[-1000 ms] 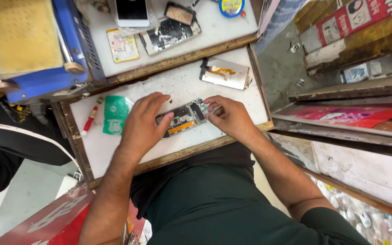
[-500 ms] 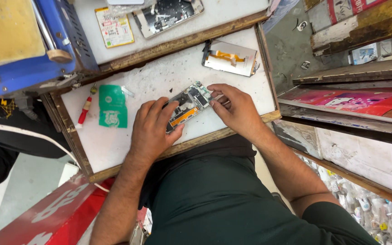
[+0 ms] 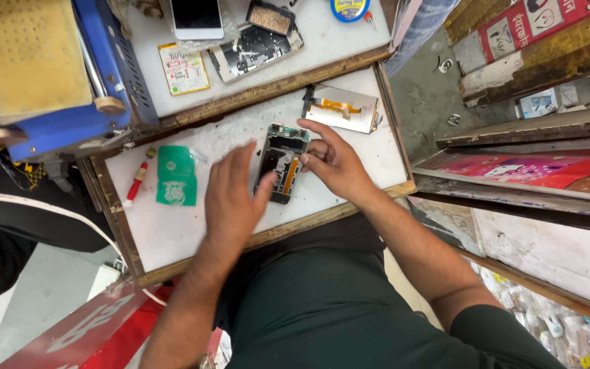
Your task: The person disassembles a smartphone, removes the screen and internal components, and then reassembles it with a new screen. They handle the phone, screen, and internal parts, connecting cables and securing components.
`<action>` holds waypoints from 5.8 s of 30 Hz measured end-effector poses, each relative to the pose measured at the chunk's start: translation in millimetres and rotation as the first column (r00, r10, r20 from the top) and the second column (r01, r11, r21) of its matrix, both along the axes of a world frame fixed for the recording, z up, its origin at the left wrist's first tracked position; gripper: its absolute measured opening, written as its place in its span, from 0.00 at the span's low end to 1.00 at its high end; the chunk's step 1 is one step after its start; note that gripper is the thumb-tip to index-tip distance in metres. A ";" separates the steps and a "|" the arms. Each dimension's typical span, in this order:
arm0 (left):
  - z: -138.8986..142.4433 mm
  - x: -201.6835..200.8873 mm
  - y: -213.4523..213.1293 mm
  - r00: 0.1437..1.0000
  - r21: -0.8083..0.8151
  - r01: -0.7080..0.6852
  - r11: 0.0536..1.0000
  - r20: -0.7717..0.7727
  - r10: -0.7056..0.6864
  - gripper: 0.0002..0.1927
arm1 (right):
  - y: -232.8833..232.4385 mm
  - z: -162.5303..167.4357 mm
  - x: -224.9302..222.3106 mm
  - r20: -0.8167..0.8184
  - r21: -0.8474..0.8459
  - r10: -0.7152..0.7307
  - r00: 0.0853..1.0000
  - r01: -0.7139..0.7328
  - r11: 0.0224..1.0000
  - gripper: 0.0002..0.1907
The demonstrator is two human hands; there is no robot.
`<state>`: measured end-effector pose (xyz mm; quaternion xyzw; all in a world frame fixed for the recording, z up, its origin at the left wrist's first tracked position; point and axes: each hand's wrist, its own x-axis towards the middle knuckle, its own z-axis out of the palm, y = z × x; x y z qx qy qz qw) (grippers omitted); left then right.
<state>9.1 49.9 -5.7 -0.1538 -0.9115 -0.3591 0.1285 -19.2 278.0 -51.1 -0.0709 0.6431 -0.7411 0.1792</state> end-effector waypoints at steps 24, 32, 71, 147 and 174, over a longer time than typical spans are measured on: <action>-22.6 5.8 4.8 0.970 0.259 -0.071 0.963 0.244 0.006 0.38 | -37.5 12.9 -2.0 0.111 -0.108 0.025 0.993 -0.013 0.994 0.28; -20.1 9.1 -27.1 0.794 0.932 -0.361 -0.019 0.297 -0.531 0.37 | -31.7 31.1 6.5 -0.050 0.132 -0.032 0.998 0.038 0.991 0.16; 13.6 0.9 -17.0 0.756 0.942 -0.335 -0.002 0.268 -0.597 0.37 | -19.7 77.2 -50.8 -0.858 0.470 0.262 0.443 0.468 0.748 0.08; 6.2 -1.8 -5.0 0.946 0.988 -0.034 0.149 0.080 -0.314 0.34 | -58.2 66.2 10.8 -0.004 0.282 0.135 0.991 -0.128 0.951 0.10; -2.7 -3.9 -0.3 0.961 0.970 0.018 0.242 0.051 -0.273 0.33 | -57.5 66.1 -12.1 -0.043 0.191 0.124 0.991 -0.114 0.975 0.06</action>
